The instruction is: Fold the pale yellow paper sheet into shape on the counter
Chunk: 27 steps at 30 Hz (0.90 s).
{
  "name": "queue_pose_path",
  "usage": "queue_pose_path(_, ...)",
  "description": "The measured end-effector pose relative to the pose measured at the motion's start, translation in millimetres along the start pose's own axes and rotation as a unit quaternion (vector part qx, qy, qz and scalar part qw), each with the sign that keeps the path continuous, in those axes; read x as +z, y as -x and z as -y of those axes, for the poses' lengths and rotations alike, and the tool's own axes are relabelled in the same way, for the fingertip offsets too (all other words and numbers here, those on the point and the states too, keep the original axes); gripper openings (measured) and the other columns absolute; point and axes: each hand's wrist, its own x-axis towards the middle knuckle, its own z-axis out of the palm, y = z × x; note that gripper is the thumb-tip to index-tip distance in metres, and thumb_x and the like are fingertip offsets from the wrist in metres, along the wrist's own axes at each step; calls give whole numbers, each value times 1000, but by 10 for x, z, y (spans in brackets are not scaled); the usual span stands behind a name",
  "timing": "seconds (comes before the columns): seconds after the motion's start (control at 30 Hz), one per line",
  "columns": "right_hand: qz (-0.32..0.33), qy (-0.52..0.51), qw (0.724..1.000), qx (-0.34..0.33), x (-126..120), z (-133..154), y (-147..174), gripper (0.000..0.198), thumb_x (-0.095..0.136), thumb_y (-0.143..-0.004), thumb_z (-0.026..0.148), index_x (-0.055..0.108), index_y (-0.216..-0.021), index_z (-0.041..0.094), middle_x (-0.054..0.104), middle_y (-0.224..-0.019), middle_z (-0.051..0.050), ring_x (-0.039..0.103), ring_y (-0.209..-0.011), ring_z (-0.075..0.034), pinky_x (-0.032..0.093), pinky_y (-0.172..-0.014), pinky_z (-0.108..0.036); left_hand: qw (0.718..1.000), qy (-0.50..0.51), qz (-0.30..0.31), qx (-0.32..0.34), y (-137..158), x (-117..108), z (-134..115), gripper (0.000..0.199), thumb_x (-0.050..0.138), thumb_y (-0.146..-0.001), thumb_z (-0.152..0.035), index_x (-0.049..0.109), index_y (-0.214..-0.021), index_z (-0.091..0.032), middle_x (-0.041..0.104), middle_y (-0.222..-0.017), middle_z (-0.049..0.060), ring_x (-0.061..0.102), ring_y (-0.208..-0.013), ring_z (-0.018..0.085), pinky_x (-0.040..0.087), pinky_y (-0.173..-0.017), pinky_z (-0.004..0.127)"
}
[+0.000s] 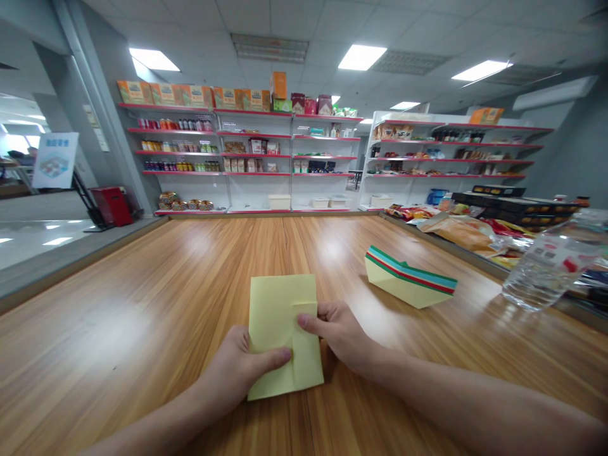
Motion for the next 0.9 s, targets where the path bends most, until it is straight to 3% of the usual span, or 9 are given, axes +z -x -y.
queue_pose_path(0.17,-32,45,998,25,-7,-27,8,55,50,-78,59,63,-63,8,58,-56,-5,55,-52,-13,43,-47,-24,999,21,28,-22,25,12,-56,34,73,-67,-26,70,-99,-12,72,-88,12,68,-73,23,52,-67,31)
queue_pose_path(0.4,-85,96,991,-34,-6,-22,35,55,46,-80,59,60,-60,9,56,-55,-4,50,-49,-11,38,-42,-21,993,78,85,-29,21,-18,-44,36,72,-69,-22,68,-102,-9,71,-91,15,67,-76,23,50,-71,33)
queue_pose_path(0.57,12,73,997,10,7,-61,38,56,46,-79,61,57,-60,10,55,-53,-4,50,-44,-10,38,-37,-18,993,112,24,-7,-1,-38,18,32,71,-70,-20,69,-99,-7,72,-88,16,67,-75,25,50,-74,36)
queue_pose_path(0.63,40,80,995,32,19,-77,50,60,43,-79,64,54,-54,10,52,-45,-3,48,-37,-9,34,-31,-18,992,125,27,-7,-16,-39,20,32,71,-70,-21,69,-98,-6,71,-89,17,67,-76,26,51,-74,38)
queue_pose_path(0.73,26,110,993,37,38,-92,67,66,38,-78,68,49,-45,12,46,-37,-1,43,-28,-9,28,-23,-17,991,128,37,-13,-28,-13,-15,37,72,-69,-23,67,-101,-7,71,-91,18,67,-78,28,51,-75,41)
queue_pose_path(0.83,11,116,993,30,46,-89,76,65,39,-77,68,48,-45,13,46,-37,-1,43,-29,-8,29,-24,-16,995,99,0,-18,-14,39,-70,42,77,-61,-21,68,-99,-7,71,-89,17,67,-78,29,51,-75,40)
queue_pose_path(0.9,43,114,992,36,44,-74,89,64,39,-78,68,49,-46,13,47,-38,-1,44,-30,-7,30,-26,-15,995,93,-21,-22,5,63,-97,43,79,-59,-22,68,-97,-7,71,-87,16,67,-78,29,52,-75,40)
